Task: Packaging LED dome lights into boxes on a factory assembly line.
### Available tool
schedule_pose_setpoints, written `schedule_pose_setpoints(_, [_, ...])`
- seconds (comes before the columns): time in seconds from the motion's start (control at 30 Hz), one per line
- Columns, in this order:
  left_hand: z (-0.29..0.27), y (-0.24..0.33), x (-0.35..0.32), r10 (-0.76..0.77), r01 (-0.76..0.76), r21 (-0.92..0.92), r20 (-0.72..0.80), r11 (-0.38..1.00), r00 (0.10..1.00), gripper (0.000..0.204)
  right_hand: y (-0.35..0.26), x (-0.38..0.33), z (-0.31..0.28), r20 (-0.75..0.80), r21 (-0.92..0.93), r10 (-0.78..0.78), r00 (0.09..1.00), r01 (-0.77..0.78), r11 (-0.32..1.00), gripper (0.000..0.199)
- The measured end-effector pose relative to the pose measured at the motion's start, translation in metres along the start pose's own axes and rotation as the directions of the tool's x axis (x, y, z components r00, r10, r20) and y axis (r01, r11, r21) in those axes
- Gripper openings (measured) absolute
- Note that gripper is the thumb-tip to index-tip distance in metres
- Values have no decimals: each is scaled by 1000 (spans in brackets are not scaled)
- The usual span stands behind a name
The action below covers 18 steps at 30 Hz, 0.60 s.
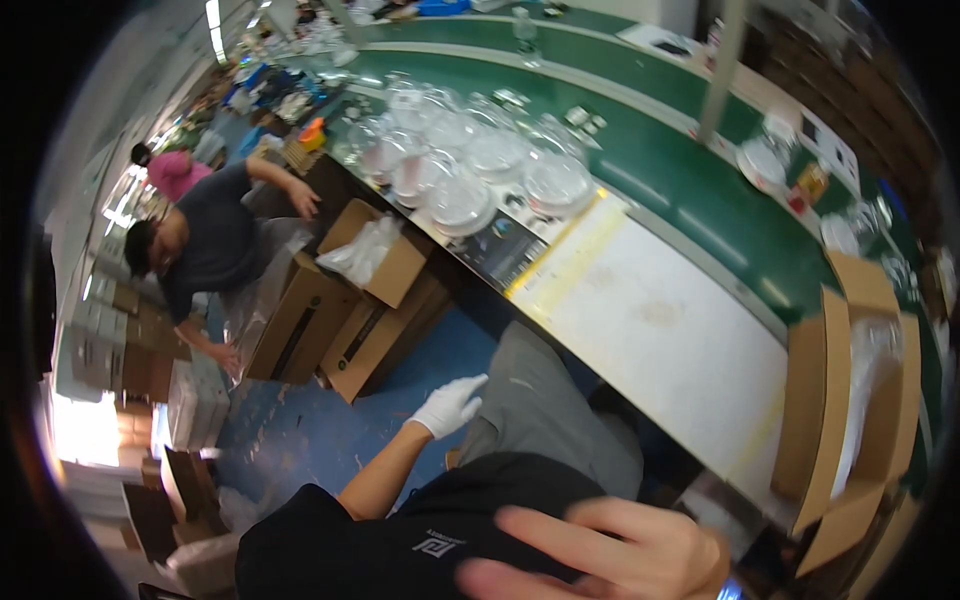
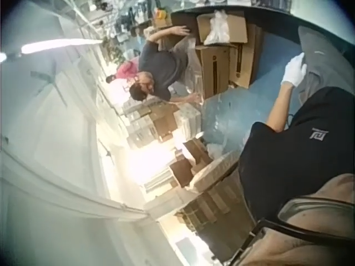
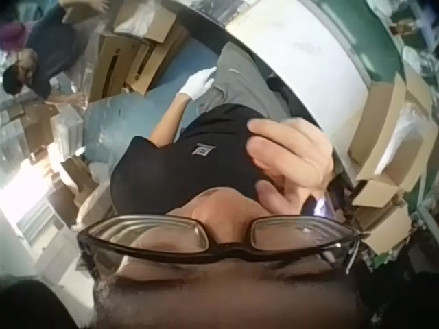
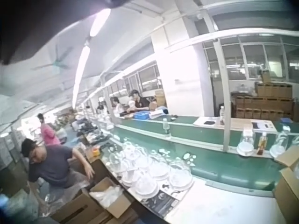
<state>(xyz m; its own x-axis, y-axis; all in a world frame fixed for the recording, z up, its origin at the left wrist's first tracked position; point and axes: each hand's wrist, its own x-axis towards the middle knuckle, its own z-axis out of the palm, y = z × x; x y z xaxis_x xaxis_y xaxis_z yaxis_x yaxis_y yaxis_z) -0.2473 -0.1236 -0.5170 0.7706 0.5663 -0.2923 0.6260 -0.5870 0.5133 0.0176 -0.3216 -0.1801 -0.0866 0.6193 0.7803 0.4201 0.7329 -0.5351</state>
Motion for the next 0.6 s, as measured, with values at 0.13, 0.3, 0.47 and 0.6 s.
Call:
schedule_pose_setpoints(0.13, [-20, 24, 18, 69, -69, 29, -4, 997, 998, 49, 22, -85, 11, -157, -299, 65, 985, -110, 948, 24])
schedule_pose_setpoints(0.3, [-22, 24, 27, 123, -119, 46, -78, 992, 989, 47, 99, -194, 62, -320, 35, 773, 547, -809, 587, 32])
schedule_pose_setpoints(0.47, [-69, 64, 40, 30, -21, 39, -245, 999, 969, 48, 64, -185, 25, -629, 94, 547, 552, -644, 759, 56])
schedule_pose_setpoints(0.6, [-199, 97, 49, 217, -341, 23, -810, 940, 545, 31, -7, -226, -87, -685, -446, 120, 719, -543, 712, 51])
